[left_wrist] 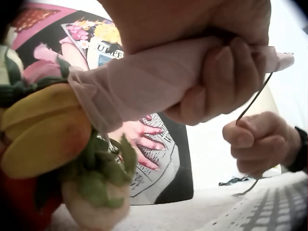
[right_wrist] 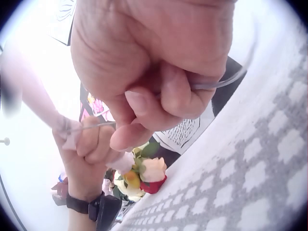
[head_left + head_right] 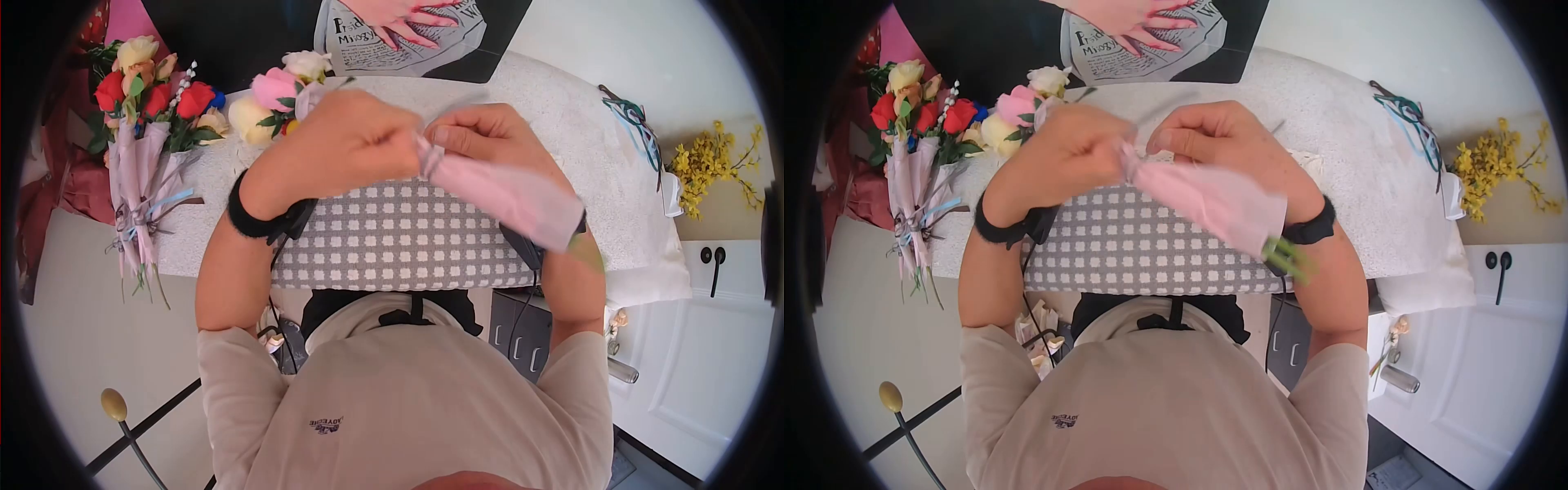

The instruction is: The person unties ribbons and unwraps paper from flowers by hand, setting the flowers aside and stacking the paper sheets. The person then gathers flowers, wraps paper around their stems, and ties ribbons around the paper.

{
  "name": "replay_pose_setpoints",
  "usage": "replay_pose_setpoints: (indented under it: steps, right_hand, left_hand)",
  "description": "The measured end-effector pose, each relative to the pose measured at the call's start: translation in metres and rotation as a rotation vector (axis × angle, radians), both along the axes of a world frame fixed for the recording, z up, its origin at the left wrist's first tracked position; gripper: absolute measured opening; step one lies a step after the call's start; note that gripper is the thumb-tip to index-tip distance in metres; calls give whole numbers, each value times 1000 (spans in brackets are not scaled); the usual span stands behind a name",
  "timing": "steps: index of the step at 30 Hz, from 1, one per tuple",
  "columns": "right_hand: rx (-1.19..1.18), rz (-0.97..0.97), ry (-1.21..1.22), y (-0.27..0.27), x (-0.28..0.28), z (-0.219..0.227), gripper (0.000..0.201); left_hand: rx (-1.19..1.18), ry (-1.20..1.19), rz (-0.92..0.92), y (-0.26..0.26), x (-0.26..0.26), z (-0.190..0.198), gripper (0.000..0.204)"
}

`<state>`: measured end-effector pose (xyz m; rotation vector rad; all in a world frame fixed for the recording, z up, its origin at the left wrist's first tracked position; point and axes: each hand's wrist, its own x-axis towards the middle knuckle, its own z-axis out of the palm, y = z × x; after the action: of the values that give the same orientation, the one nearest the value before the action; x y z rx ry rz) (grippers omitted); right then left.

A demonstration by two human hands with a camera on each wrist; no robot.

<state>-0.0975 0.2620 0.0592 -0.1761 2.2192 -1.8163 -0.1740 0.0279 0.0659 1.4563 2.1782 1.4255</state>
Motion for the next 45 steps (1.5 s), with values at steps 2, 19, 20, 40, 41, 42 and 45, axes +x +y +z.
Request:
replay_pose_setpoints:
  steps: [2,19,20,40,41,42,45]
  right_hand:
    - [-44,47,96,10,-3,-4,17]
    - [108,145,153,-21,13,-2,25]
    - [110,145,154,-21,11,-4,25]
    - [154,232,132,-19,19,8,23]
    - [154,230,132,-22,18,5,23]
    - [150,237,117,-25,18,2,24]
    - [138,252,92,-28,16,-7,24]
  left_hand:
    - [-216,253,-123,0,0,-3,26]
    - [92,234,544,7,1,-7,27]
    - [134,196,506,8,2,-6,27]
    - [37,472,600,14,-6,-22,25]
    - [36,463,575,16,-5,-22,25]
    - [37,462,571,17,-4,-23,25]
    - [46,448,547,20,1,-22,25]
